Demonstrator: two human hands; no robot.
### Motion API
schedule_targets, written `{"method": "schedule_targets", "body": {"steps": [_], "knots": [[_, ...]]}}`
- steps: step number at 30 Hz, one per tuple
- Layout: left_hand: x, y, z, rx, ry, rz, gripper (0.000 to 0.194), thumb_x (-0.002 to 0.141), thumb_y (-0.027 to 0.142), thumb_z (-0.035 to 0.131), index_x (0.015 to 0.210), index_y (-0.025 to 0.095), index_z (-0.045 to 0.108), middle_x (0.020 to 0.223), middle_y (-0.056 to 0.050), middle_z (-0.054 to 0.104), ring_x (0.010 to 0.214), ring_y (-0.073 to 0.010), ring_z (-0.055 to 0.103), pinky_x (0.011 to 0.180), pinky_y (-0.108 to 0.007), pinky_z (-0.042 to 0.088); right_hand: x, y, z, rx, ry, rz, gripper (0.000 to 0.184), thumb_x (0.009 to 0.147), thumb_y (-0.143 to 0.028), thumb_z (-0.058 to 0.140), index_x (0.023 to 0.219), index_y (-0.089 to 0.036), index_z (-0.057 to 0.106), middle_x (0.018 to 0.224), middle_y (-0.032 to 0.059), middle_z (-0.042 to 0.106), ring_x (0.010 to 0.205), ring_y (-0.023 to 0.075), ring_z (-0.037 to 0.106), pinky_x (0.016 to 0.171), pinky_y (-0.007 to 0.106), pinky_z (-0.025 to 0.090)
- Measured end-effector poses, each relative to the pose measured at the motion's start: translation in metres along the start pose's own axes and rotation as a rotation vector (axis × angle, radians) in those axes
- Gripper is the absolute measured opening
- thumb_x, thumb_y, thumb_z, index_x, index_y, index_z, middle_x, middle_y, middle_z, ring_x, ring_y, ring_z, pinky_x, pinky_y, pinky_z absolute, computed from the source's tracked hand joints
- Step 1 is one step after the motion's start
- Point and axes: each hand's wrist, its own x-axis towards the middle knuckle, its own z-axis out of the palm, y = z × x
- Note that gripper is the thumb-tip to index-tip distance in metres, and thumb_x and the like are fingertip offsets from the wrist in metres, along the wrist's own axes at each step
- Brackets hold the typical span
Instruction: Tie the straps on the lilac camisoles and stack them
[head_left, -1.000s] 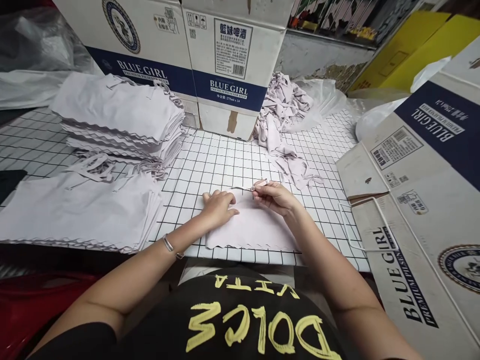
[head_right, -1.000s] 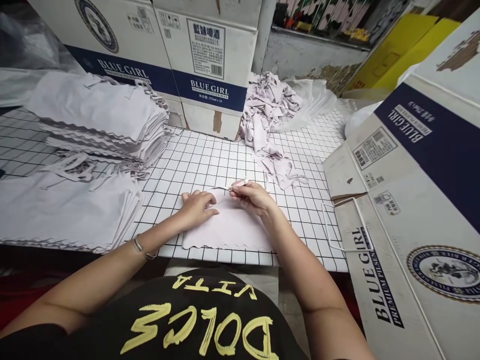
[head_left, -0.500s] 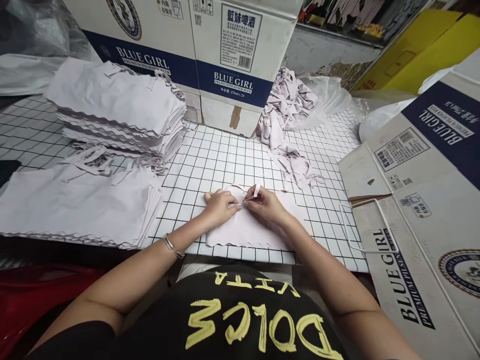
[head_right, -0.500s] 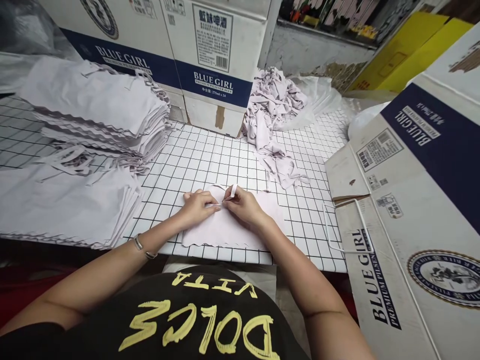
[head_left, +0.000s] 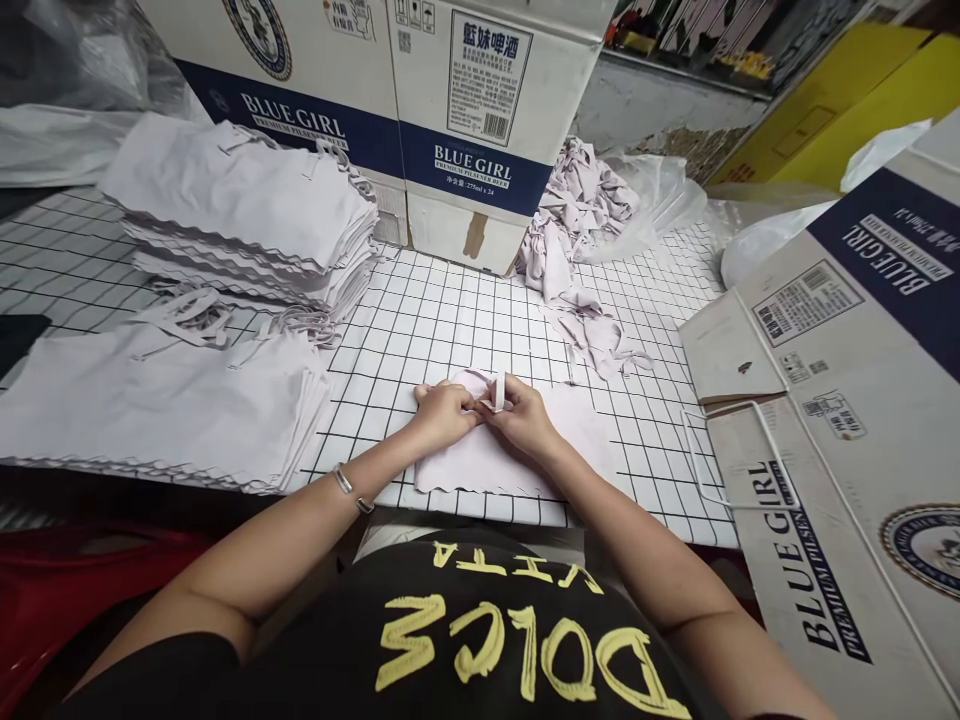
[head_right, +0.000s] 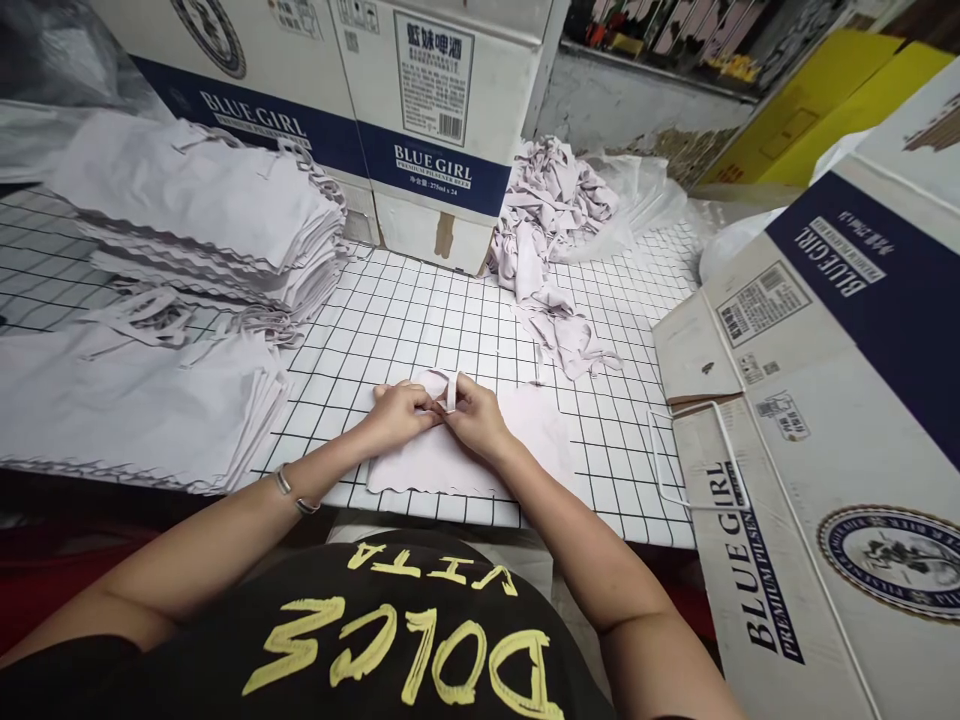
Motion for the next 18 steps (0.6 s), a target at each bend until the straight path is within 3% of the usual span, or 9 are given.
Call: {"method": "schedule_targets", "body": {"steps": [4, 9, 14, 18], "knots": [[0.003, -0.002, -0.001, -0.051, 0.0, -0.047, 0.03, 0.078, 0.043, 0.063, 0.061, 0.018, 0.062, 0.077, -0.003, 0.067, 0.093, -0.0269, 0.058, 0.095, -0.048, 0.024, 0.001, 0.0, 0.008, 0.17, 0.075, 0.059, 0.04, 0.067, -0.039, 0.078, 0.068, -0.023, 0.042, 0.071, -0.0001, 0.06, 0.072, 0.0168, 0.057, 0.07, 0.032, 0.047], [0.003, -0.006, -0.004, -0.156, 0.027, -0.046, 0.023, 0.073, 0.044, 0.068, 0.067, 0.022, 0.068, 0.085, -0.003, 0.071, 0.092, -0.0262, 0.059, 0.102, -0.048, 0.022, 0.002, -0.002, -0.007, 0.171, 0.044, 0.145, 0.037, 0.067, -0.036, 0.077, 0.075, -0.023, 0.043, 0.073, -0.0023, 0.058, 0.067, 0.0139, 0.055, 0.063, 0.028, 0.044], [0.0, -0.004, -0.003, -0.099, 0.034, -0.019, 0.024, 0.075, 0.042, 0.065, 0.066, 0.02, 0.067, 0.086, -0.003, 0.071, 0.094, -0.0259, 0.058, 0.1, -0.048, 0.022, -0.001, -0.006, -0.009, 0.167, -0.006, 0.117, 0.039, 0.067, -0.026, 0.074, 0.076, -0.024, 0.037, 0.064, -0.0075, 0.046, 0.054, 0.0092, 0.043, 0.052, 0.024, 0.035], [0.0, 0.001, 0.001, -0.058, 0.06, -0.031, 0.025, 0.077, 0.034, 0.062, 0.059, 0.018, 0.06, 0.081, -0.003, 0.069, 0.094, -0.0255, 0.058, 0.096, -0.046, 0.025, 0.001, 0.001, 0.006, 0.245, 0.052, 0.07, 0.042, 0.069, -0.023, 0.07, 0.075, -0.024, 0.028, 0.067, -0.0066, 0.049, 0.058, 0.0101, 0.046, 0.056, 0.024, 0.039]]}}
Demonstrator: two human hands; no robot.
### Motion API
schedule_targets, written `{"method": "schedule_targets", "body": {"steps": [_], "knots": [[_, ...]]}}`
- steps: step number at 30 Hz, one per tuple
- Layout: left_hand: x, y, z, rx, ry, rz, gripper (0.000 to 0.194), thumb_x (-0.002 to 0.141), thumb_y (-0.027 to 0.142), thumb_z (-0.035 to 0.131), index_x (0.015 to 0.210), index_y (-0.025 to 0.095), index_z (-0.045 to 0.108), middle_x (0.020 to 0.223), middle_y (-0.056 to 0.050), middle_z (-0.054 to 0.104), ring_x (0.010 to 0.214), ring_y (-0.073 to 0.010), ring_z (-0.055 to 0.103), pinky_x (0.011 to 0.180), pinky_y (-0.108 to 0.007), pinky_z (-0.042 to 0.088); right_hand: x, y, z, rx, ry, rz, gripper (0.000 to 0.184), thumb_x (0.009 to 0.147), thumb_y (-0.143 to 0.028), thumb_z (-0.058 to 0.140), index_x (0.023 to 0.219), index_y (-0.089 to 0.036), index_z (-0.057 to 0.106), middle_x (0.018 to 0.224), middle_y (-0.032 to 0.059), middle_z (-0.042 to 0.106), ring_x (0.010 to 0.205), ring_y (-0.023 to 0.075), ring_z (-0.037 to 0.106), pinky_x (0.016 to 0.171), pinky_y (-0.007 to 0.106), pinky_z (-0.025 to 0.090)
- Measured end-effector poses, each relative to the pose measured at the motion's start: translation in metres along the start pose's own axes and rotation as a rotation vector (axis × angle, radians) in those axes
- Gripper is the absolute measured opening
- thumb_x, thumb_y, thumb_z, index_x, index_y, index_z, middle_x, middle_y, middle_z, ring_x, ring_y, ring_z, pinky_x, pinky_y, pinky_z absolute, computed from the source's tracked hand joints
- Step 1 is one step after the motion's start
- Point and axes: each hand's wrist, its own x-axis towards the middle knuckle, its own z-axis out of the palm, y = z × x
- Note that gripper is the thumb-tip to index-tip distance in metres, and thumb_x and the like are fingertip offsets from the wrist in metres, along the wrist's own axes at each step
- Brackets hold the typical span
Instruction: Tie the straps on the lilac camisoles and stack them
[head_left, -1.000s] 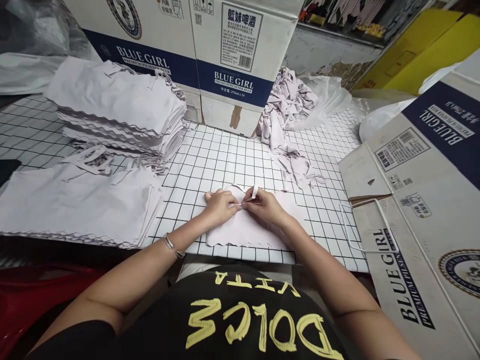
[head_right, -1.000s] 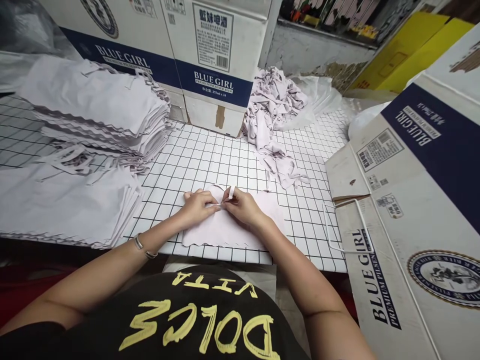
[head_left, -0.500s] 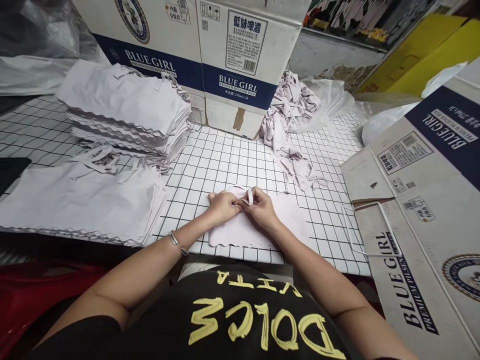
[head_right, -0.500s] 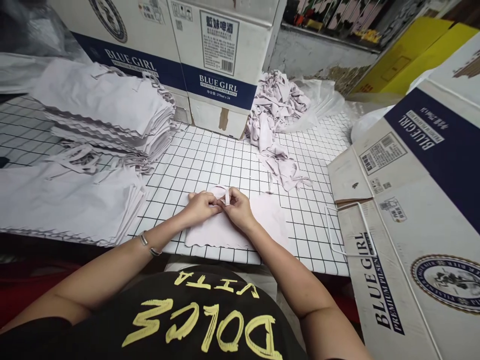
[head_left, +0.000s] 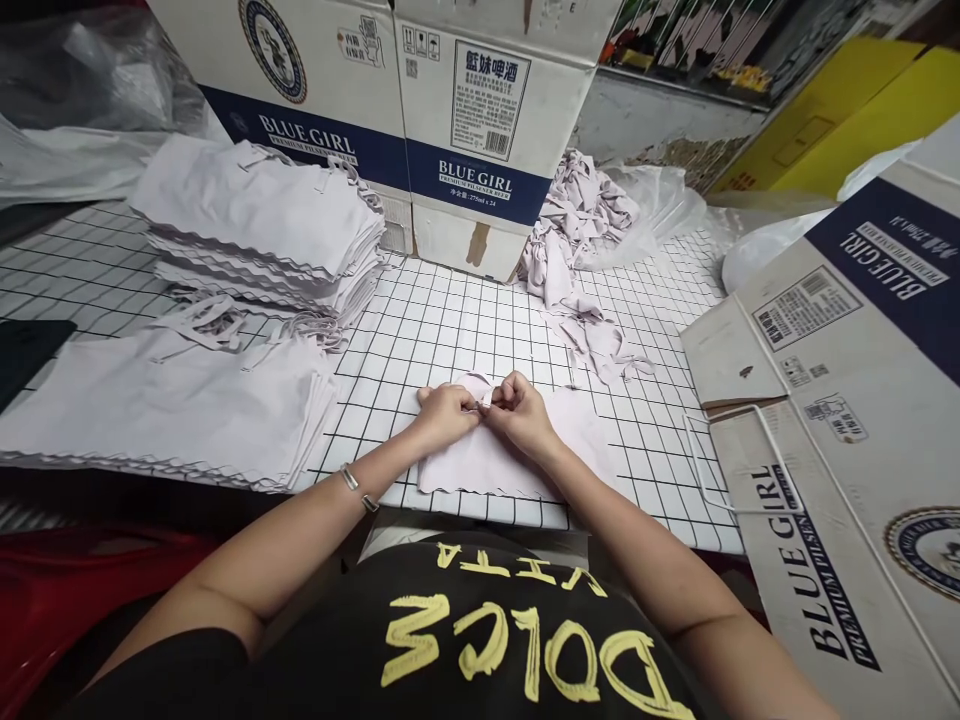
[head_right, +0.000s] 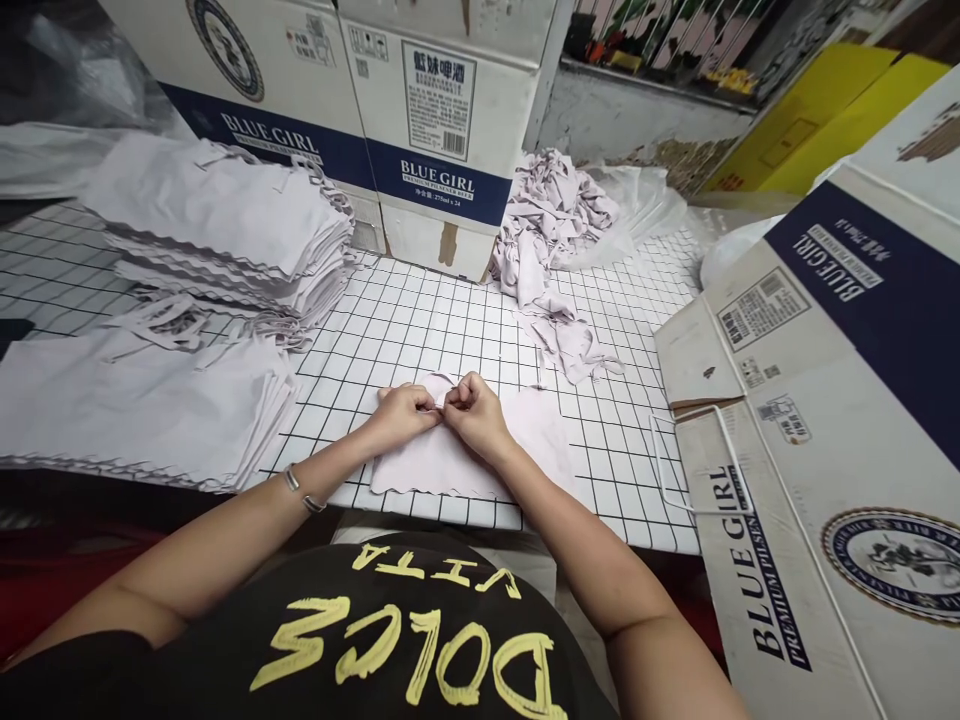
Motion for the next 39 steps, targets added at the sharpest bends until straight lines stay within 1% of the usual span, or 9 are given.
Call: {"method": "schedule_targets", "body": {"steps": [7, 12, 15, 18, 22, 26, 30, 35, 39], "knots": [[-0.003, -0.009, -0.044, 0.203, -0.239, -0.006, 0.033, 0.072, 0.053, 0.066, 0.082, 0.021, 0.063, 0.08, -0.004, 0.069, 0.091, -0.0296, 0.058, 0.095, -0.044, 0.025, -0.023, -0.001, -0.032, -0.585, 0.109, -0.216, 0.019, 0.081, -0.03, 0.062, 0.09, -0.024, 0.047, 0.089, 0.0052, 0.062, 0.086, 0.022, 0.058, 0.08, 0.041, 0.048], [-0.012, -0.025, -0.081, 0.341, -0.283, -0.056, 0.038, 0.066, 0.039, 0.073, 0.097, 0.022, 0.058, 0.089, -0.005, 0.069, 0.089, -0.0307, 0.059, 0.094, -0.045, 0.028, -0.084, -0.006, -0.069, -0.989, -0.261, -0.368, 0.038, 0.085, -0.039, 0.063, 0.121, -0.028, 0.057, 0.134, 0.0106, 0.054, 0.128, 0.0328, 0.043, 0.108, 0.058, 0.029], [-0.021, -0.006, -0.063, 0.374, -0.024, 0.132, 0.029, 0.079, 0.036, 0.065, 0.103, 0.02, 0.06, 0.104, -0.011, 0.067, 0.103, -0.0339, 0.055, 0.099, -0.05, 0.025, -0.084, -0.01, -0.093, -0.951, 0.008, -0.342, 0.036, 0.09, -0.035, 0.057, 0.125, -0.026, 0.055, 0.125, 0.012, 0.058, 0.121, 0.0291, 0.05, 0.101, 0.051, 0.04], [-0.029, 0.026, -0.018, 0.2, -0.117, 0.532, 0.03, 0.094, 0.039, 0.048, 0.112, 0.02, 0.062, 0.119, -0.013, 0.064, 0.114, -0.0298, 0.053, 0.105, -0.048, 0.024, -0.044, -0.02, -0.127, -0.987, 0.293, -0.298, 0.025, 0.089, -0.024, 0.055, 0.112, -0.024, 0.063, 0.115, 0.0122, 0.061, 0.112, 0.0287, 0.053, 0.096, 0.051, 0.041], [-0.027, 0.046, 0.041, 0.2, -0.548, 0.792, 0.064, 0.088, 0.055, 0.053, 0.144, 0.024, 0.042, 0.154, -0.013, 0.035, 0.143, -0.0331, 0.025, 0.115, -0.054, 0.006, 0.024, -0.035, -0.159, -1.104, -0.093, -0.23, 0.012, 0.071, -0.02, 0.073, 0.082, -0.024, 0.072, 0.129, 0.0073, 0.059, 0.127, 0.0357, 0.041, 0.106, 0.059, 0.025], [-0.023, 0.038, 0.061, 0.301, -0.688, 0.771, 0.081, 0.089, 0.066, 0.042, 0.153, 0.022, 0.022, 0.16, -0.012, 0.015, 0.148, -0.0321, 0.007, 0.115, -0.056, -0.01, 0.06, -0.053, -0.163, -0.716, -0.303, 0.099, 0.013, 0.075, -0.029, 0.069, 0.068, -0.019, 0.065, 0.083, 0.0073, 0.071, 0.091, 0.0259, 0.061, 0.089, 0.046, 0.044], [-0.02, 0.044, 0.055, 0.276, -0.598, 0.755, 0.066, 0.088, 0.062, 0.047, 0.142, 0.024, 0.044, 0.153, -0.012, 0.036, 0.142, -0.0336, 0.027, 0.114, -0.055, 0.01, 0.059, -0.073, -0.164, -0.151, -0.422, 0.411, 0.023, 0.077, -0.037, 0.07, 0.078, -0.016, 0.06, 0.051, -0.0009, 0.058, 0.053, 0.0135, 0.056, 0.059, 0.029, 0.047], [0.027, 0.079, 0.038, 0.182, 0.041, 0.423, 0.03, 0.091, 0.043, 0.052, 0.114, 0.026, 0.064, 0.119, -0.007, 0.064, 0.116, -0.0288, 0.05, 0.096, -0.048, 0.033, 0.034, -0.098, -0.149, -0.084, -0.491, 0.402, 0.029, 0.08, -0.038, 0.071, 0.092, -0.014, 0.057, 0.059, 0.0, 0.063, 0.054, 0.0098, 0.056, 0.053, 0.023, 0.042], [0.071, 0.09, 0.036, 0.209, -0.099, 0.469, 0.025, 0.093, 0.036, 0.049, 0.09, 0.026, 0.071, 0.094, -0.003, 0.069, 0.104, -0.0258, 0.051, 0.089, -0.047, 0.029, 0.007, -0.12, -0.138, -0.256, -0.459, 0.339, 0.03, 0.083, -0.035, 0.069, 0.101, -0.014, 0.056, 0.067, 0.0021, 0.068, 0.062, 0.0115, 0.059, 0.062, 0.026, 0.044]]}}
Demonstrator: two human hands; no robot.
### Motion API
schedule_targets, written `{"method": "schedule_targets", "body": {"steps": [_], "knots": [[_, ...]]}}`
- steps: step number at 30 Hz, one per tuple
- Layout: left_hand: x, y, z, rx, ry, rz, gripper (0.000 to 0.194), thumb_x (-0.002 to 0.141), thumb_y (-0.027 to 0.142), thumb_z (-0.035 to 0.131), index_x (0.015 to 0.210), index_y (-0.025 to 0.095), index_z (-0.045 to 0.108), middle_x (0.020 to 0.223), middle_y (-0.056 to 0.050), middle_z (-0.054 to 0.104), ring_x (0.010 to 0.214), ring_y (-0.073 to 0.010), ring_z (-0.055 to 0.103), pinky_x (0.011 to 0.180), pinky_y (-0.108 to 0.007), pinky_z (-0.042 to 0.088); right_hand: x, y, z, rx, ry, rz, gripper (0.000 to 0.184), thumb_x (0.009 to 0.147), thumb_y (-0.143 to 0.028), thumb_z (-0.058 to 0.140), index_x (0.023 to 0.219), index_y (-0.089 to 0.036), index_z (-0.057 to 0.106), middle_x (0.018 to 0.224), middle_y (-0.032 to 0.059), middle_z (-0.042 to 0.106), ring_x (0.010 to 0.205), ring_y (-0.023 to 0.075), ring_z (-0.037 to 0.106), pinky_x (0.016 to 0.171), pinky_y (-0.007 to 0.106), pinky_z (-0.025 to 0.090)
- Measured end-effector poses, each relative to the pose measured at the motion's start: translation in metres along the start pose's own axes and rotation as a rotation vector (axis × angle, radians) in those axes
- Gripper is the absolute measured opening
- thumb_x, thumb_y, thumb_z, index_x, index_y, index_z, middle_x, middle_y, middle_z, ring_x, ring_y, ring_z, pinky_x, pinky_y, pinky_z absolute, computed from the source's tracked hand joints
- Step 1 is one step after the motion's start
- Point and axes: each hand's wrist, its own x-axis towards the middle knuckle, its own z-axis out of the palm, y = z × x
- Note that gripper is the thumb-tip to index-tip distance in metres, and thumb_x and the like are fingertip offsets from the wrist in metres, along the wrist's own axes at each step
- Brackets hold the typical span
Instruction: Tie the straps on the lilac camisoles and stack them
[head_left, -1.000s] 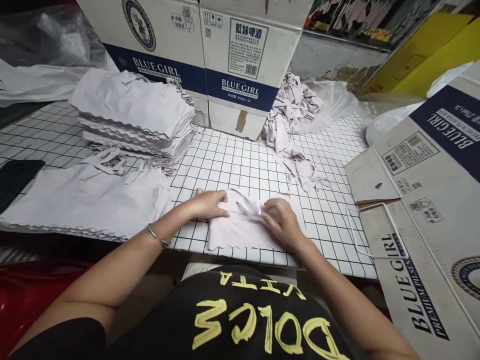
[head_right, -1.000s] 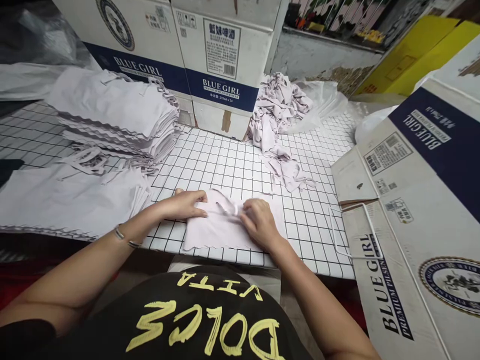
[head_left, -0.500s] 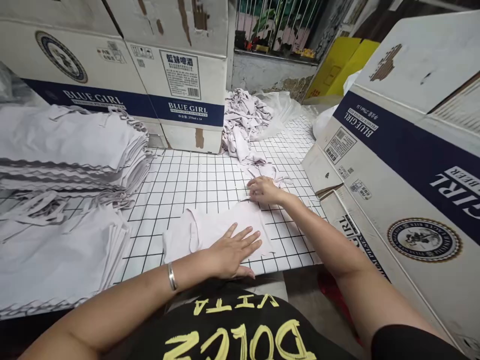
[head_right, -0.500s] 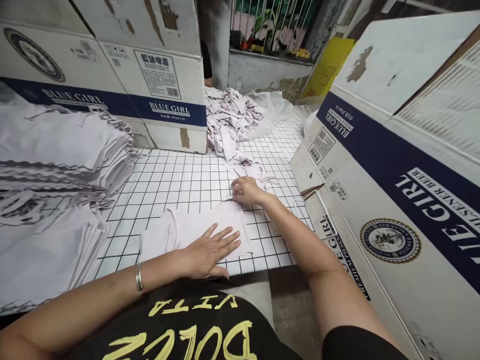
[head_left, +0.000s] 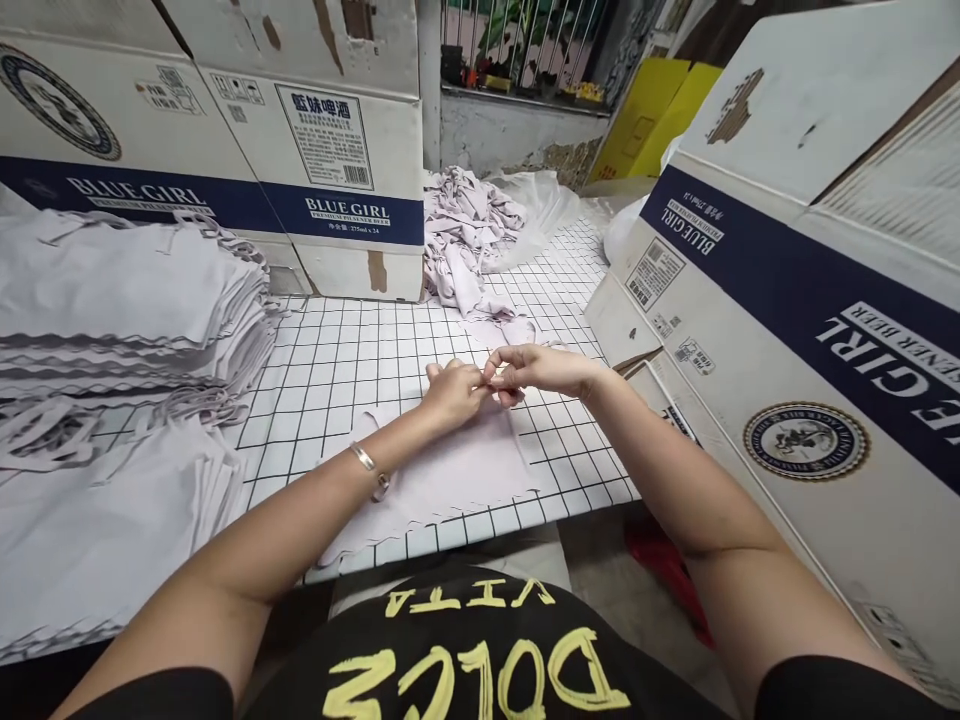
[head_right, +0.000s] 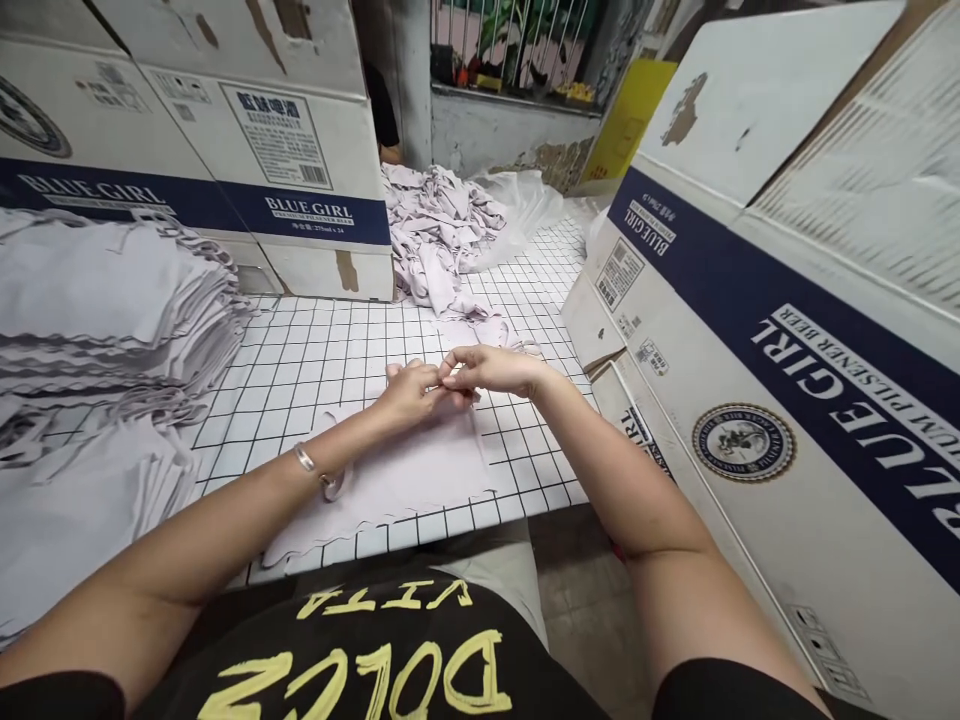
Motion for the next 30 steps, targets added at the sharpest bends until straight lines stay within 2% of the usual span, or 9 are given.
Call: {"method": "schedule_targets", "body": {"steps": [5, 8, 11, 13, 18, 21, 25, 28, 30], "knots": [[0.011, -0.019, 0.012, -0.021, 0.001, -0.061, 0.024, 0.09, 0.027, 0.051, 0.081, 0.025, 0.073, 0.097, -0.002, 0.069, 0.104, -0.0249, 0.05, 0.087, -0.045, 0.025, -0.053, 0.012, 0.01, -0.174, 0.176, 0.145, 0.049, 0.082, -0.035, 0.068, 0.123, -0.014, 0.054, 0.076, 0.0045, 0.072, 0.07, 0.0142, 0.06, 0.068, 0.029, 0.045], [0.008, -0.026, 0.017, -0.024, -0.009, -0.098, 0.024, 0.088, 0.028, 0.052, 0.078, 0.025, 0.074, 0.097, -0.003, 0.067, 0.104, -0.0255, 0.05, 0.087, -0.046, 0.024, -0.081, 0.033, 0.018, -0.178, 0.251, 0.233, 0.042, 0.083, -0.043, 0.066, 0.113, -0.014, 0.064, 0.078, 0.0051, 0.072, 0.066, 0.014, 0.06, 0.065, 0.029, 0.044], [0.007, -0.029, 0.017, -0.039, -0.014, -0.134, 0.025, 0.087, 0.028, 0.05, 0.082, 0.028, 0.075, 0.096, -0.003, 0.067, 0.106, -0.0261, 0.05, 0.087, -0.047, 0.025, -0.093, 0.049, 0.027, -0.125, 0.201, 0.212, 0.034, 0.08, -0.047, 0.068, 0.081, -0.013, 0.07, 0.075, 0.0058, 0.071, 0.074, 0.0158, 0.063, 0.076, 0.03, 0.046], [0.008, -0.03, 0.017, -0.043, -0.008, -0.154, 0.026, 0.087, 0.027, 0.049, 0.085, 0.029, 0.075, 0.098, -0.003, 0.066, 0.108, -0.027, 0.05, 0.087, -0.047, 0.026, -0.094, 0.057, 0.031, -0.049, 0.141, 0.203, 0.033, 0.078, -0.046, 0.07, 0.075, -0.013, 0.07, 0.071, 0.0053, 0.07, 0.075, 0.0162, 0.063, 0.078, 0.03, 0.046], [0.014, -0.035, 0.018, -0.012, 0.013, -0.182, 0.028, 0.085, 0.027, 0.047, 0.081, 0.028, 0.075, 0.1, -0.003, 0.067, 0.109, -0.0289, 0.05, 0.087, -0.047, 0.026, -0.088, 0.069, 0.039, 0.207, -0.04, 0.175, 0.031, 0.077, -0.035, 0.073, 0.095, -0.011, 0.068, 0.073, 0.0047, 0.069, 0.068, 0.0141, 0.061, 0.072, 0.03, 0.045], [0.016, -0.038, 0.019, -0.004, 0.009, -0.2, 0.027, 0.084, 0.027, 0.048, 0.083, 0.028, 0.075, 0.099, -0.003, 0.067, 0.109, -0.0295, 0.051, 0.087, -0.047, 0.026, -0.087, 0.075, 0.045, 0.293, -0.046, 0.113, 0.03, 0.08, -0.032, 0.067, 0.102, -0.012, 0.064, 0.074, 0.0023, 0.064, 0.065, 0.0117, 0.056, 0.068, 0.028, 0.043], [0.017, -0.041, 0.02, 0.009, 0.011, -0.218, 0.028, 0.085, 0.026, 0.048, 0.08, 0.026, 0.075, 0.099, -0.004, 0.068, 0.108, -0.0294, 0.051, 0.085, -0.047, 0.026, -0.087, 0.084, 0.058, 0.203, 0.178, 0.133, 0.025, 0.081, -0.036, 0.062, 0.096, -0.016, 0.059, 0.072, -0.0022, 0.052, 0.062, 0.0094, 0.043, 0.06, 0.024, 0.035], [0.015, -0.043, 0.021, 0.017, 0.013, -0.22, 0.028, 0.085, 0.029, 0.049, 0.076, 0.025, 0.074, 0.101, -0.004, 0.068, 0.109, -0.0295, 0.051, 0.084, -0.046, 0.026, -0.087, 0.087, 0.064, -0.055, 0.429, 0.195, 0.031, 0.077, -0.042, 0.067, 0.091, -0.018, 0.053, 0.072, -0.0034, 0.05, 0.064, 0.0106, 0.042, 0.061, 0.024, 0.034], [0.015, -0.045, 0.022, 0.021, 0.01, -0.222, 0.027, 0.085, 0.031, 0.049, 0.075, 0.025, 0.074, 0.102, -0.004, 0.069, 0.108, -0.0292, 0.051, 0.084, -0.046, 0.026, -0.089, 0.086, 0.064, -0.213, 0.539, 0.24, 0.031, 0.081, -0.048, 0.061, 0.087, -0.018, 0.054, 0.069, -0.0029, 0.05, 0.064, 0.0121, 0.044, 0.061, 0.025, 0.034]]}}
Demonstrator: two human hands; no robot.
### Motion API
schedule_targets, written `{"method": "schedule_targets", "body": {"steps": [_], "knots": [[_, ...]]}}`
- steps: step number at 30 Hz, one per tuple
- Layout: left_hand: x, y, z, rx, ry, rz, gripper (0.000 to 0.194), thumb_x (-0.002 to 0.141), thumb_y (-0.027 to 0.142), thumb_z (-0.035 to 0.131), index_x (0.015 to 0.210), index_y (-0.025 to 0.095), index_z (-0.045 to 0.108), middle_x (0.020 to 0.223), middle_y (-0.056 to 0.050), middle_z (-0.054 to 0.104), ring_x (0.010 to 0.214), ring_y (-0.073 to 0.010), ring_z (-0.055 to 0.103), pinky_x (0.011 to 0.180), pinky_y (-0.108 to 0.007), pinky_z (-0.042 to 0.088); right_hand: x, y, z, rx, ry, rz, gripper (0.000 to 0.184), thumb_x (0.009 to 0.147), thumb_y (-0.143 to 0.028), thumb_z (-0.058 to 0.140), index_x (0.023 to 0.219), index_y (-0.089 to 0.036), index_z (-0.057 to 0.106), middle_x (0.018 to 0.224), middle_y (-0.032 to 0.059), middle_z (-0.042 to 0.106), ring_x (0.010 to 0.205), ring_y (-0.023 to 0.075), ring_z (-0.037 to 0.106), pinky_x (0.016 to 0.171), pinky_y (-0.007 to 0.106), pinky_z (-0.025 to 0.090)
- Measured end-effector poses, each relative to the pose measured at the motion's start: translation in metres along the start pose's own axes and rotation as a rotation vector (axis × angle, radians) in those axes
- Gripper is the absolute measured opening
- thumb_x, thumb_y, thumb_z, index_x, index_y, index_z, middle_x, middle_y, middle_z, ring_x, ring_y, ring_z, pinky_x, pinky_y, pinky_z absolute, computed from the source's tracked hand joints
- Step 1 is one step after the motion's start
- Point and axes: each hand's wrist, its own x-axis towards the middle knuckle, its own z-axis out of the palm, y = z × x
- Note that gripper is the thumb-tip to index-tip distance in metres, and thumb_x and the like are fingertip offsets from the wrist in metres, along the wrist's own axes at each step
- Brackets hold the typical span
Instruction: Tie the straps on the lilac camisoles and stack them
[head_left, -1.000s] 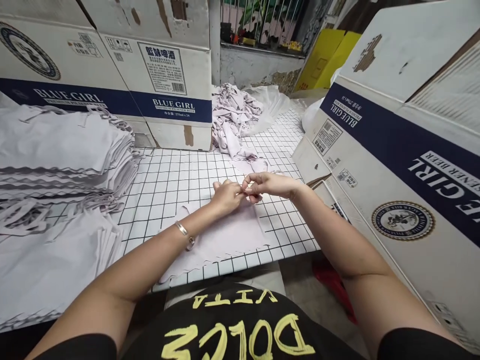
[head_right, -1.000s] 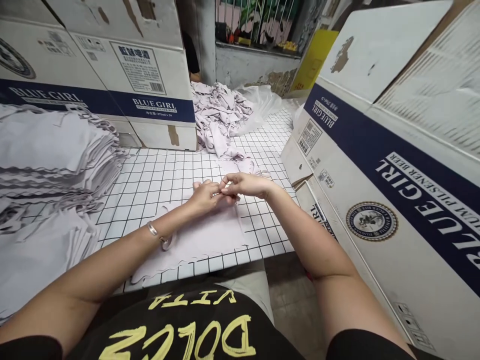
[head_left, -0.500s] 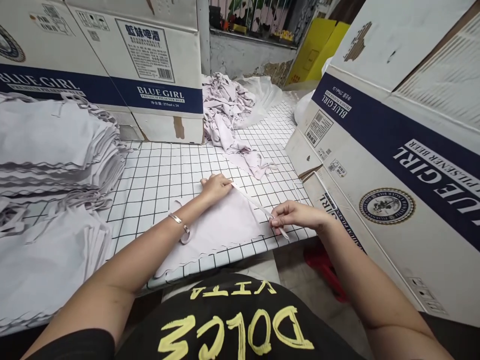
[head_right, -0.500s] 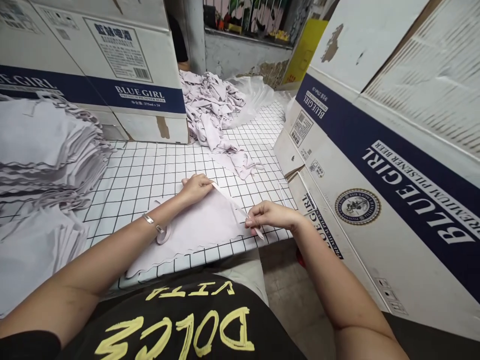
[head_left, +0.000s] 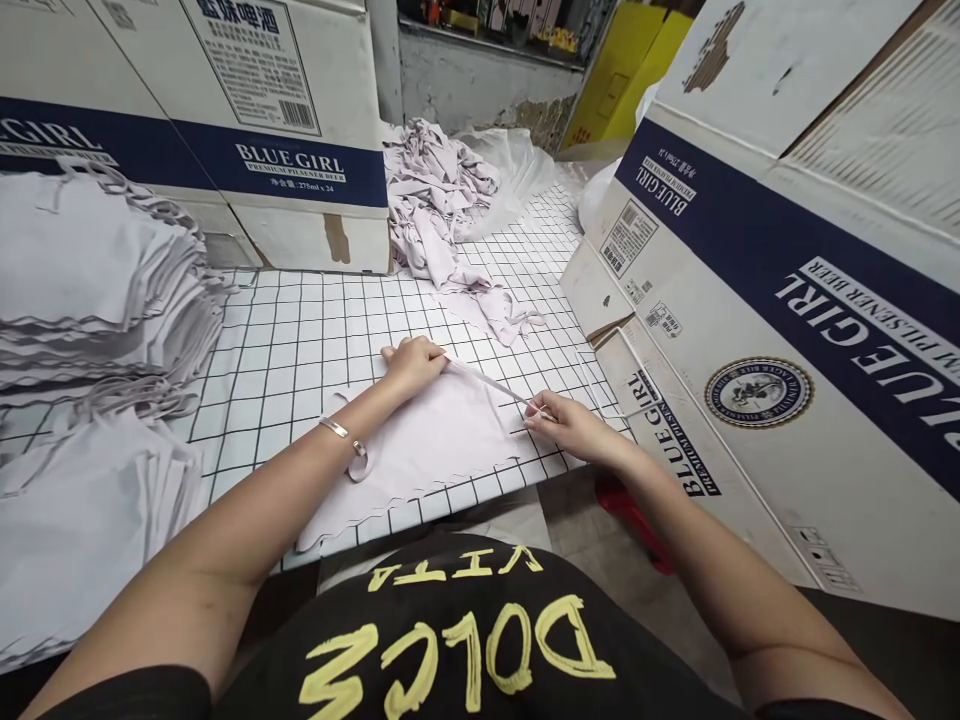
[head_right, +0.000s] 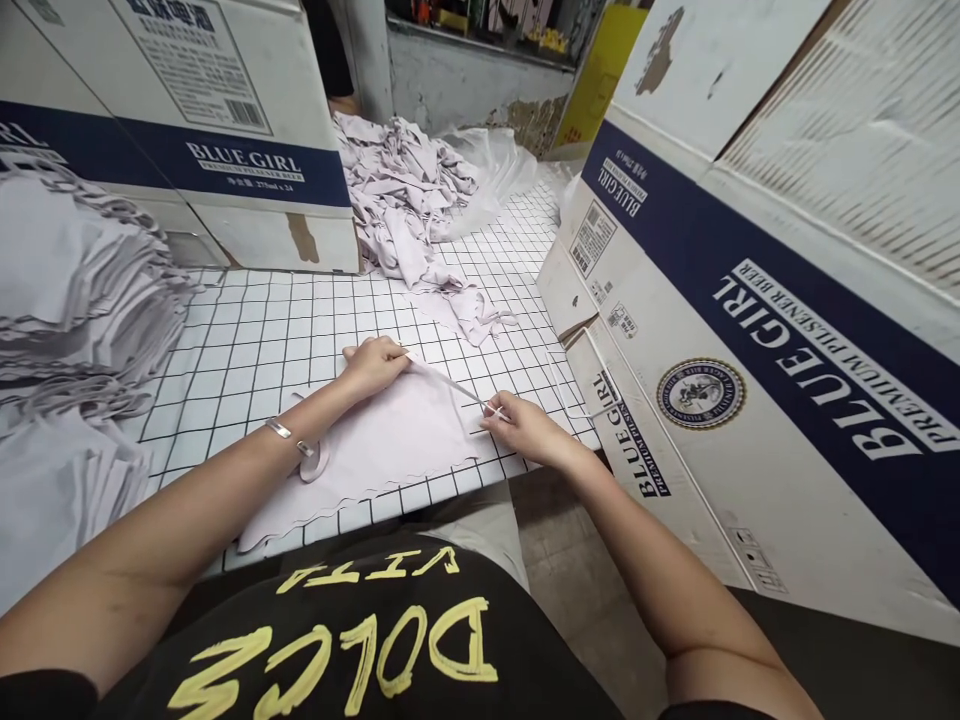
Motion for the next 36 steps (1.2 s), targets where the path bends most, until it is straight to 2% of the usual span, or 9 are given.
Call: {"method": "schedule_targets", "body": {"steps": [2, 4, 8, 12, 15, 21, 28, 31, 36], "knots": [[0.001, -0.001, 0.001, 0.005, -0.003, -0.007, 0.027, 0.085, 0.031, 0.05, 0.076, 0.025, 0.074, 0.103, -0.003, 0.069, 0.109, -0.0291, 0.051, 0.084, -0.046, 0.026, -0.001, -0.002, -0.006, -0.065, -0.038, 0.019, 0.038, 0.085, -0.054, 0.053, 0.08, -0.017, 0.058, 0.067, -0.001, 0.052, 0.062, 0.0129, 0.045, 0.061, 0.027, 0.035], [0.004, 0.0, 0.0, 0.01, -0.012, -0.022, 0.027, 0.086, 0.03, 0.049, 0.077, 0.026, 0.074, 0.103, -0.003, 0.068, 0.11, -0.0295, 0.051, 0.085, -0.046, 0.026, -0.001, -0.004, -0.014, -0.038, -0.204, 0.019, 0.047, 0.086, -0.058, 0.05, 0.074, -0.015, 0.062, 0.067, 0.001, 0.055, 0.061, 0.0124, 0.045, 0.061, 0.027, 0.035], [0.002, 0.003, -0.012, 0.044, -0.019, -0.079, 0.02, 0.086, 0.033, 0.053, 0.091, 0.027, 0.072, 0.108, -0.005, 0.066, 0.113, -0.0313, 0.049, 0.089, -0.047, 0.026, 0.008, -0.005, -0.022, 0.192, -0.389, -0.002, 0.046, 0.087, -0.055, 0.055, 0.082, -0.012, 0.07, 0.064, 0.0004, 0.054, 0.058, 0.0094, 0.041, 0.057, 0.025, 0.035], [-0.033, 0.005, -0.025, 0.106, 0.07, -0.056, 0.019, 0.085, 0.038, 0.058, 0.096, 0.023, 0.063, 0.103, -0.008, 0.064, 0.104, -0.03, 0.051, 0.088, -0.045, 0.027, 0.036, -0.011, -0.014, 0.685, -0.251, -0.009, 0.031, 0.077, -0.031, 0.073, 0.102, -0.015, 0.069, 0.08, 0.0023, 0.064, 0.063, 0.0082, 0.054, 0.059, 0.022, 0.045], [-0.069, 0.007, -0.021, 0.17, -0.014, 0.002, 0.024, 0.088, 0.044, 0.055, 0.083, 0.021, 0.059, 0.097, -0.008, 0.065, 0.099, -0.0301, 0.05, 0.087, -0.046, 0.027, 0.062, -0.022, -0.003, 0.874, -0.167, -0.013, 0.022, 0.08, -0.027, 0.071, 0.099, -0.016, 0.066, 0.094, 0.007, 0.068, 0.079, 0.0128, 0.064, 0.072, 0.026, 0.053], [-0.092, 0.014, -0.009, 0.185, -0.075, -0.014, 0.013, 0.086, 0.033, 0.059, 0.084, 0.02, 0.058, 0.102, -0.009, 0.063, 0.101, -0.0302, 0.048, 0.084, -0.045, 0.027, 0.094, -0.039, 0.014, 0.807, -0.096, -0.016, 0.043, 0.086, -0.057, 0.059, 0.083, -0.015, 0.069, 0.066, 0.0012, 0.057, 0.055, 0.008, 0.05, 0.049, 0.02, 0.045], [-0.089, 0.018, -0.014, -0.007, -0.08, -0.075, 0.011, 0.085, 0.033, 0.063, 0.081, 0.023, 0.067, 0.094, -0.003, 0.07, 0.102, -0.0271, 0.051, 0.086, -0.045, 0.025, 0.088, -0.037, 0.012, 0.849, -0.252, -0.002, 0.03, 0.065, -0.018, 0.082, 0.092, -0.015, 0.07, 0.087, 0.0057, 0.07, 0.085, 0.0133, 0.065, 0.074, 0.023, 0.053], [-0.091, 0.018, -0.013, -0.069, -0.078, -0.096, 0.013, 0.085, 0.034, 0.062, 0.08, 0.024, 0.069, 0.095, -0.002, 0.07, 0.102, -0.0263, 0.053, 0.087, -0.045, 0.024, 0.087, -0.036, 0.02, 0.837, -0.143, -0.021, 0.026, 0.061, -0.023, 0.084, 0.081, -0.015, 0.07, 0.083, 0.0041, 0.07, 0.085, 0.0142, 0.065, 0.074, 0.025, 0.052], [-0.091, 0.019, -0.016, -0.135, -0.071, -0.111, 0.01, 0.083, 0.03, 0.064, 0.08, 0.023, 0.068, 0.096, -0.001, 0.07, 0.104, -0.0259, 0.053, 0.09, -0.044, 0.025, 0.088, -0.039, 0.035, 0.635, 0.051, -0.147, 0.031, 0.063, -0.036, 0.082, 0.086, -0.016, 0.075, 0.085, 0.0037, 0.07, 0.058, 0.0069, 0.048, 0.053, 0.024, 0.04]]}}
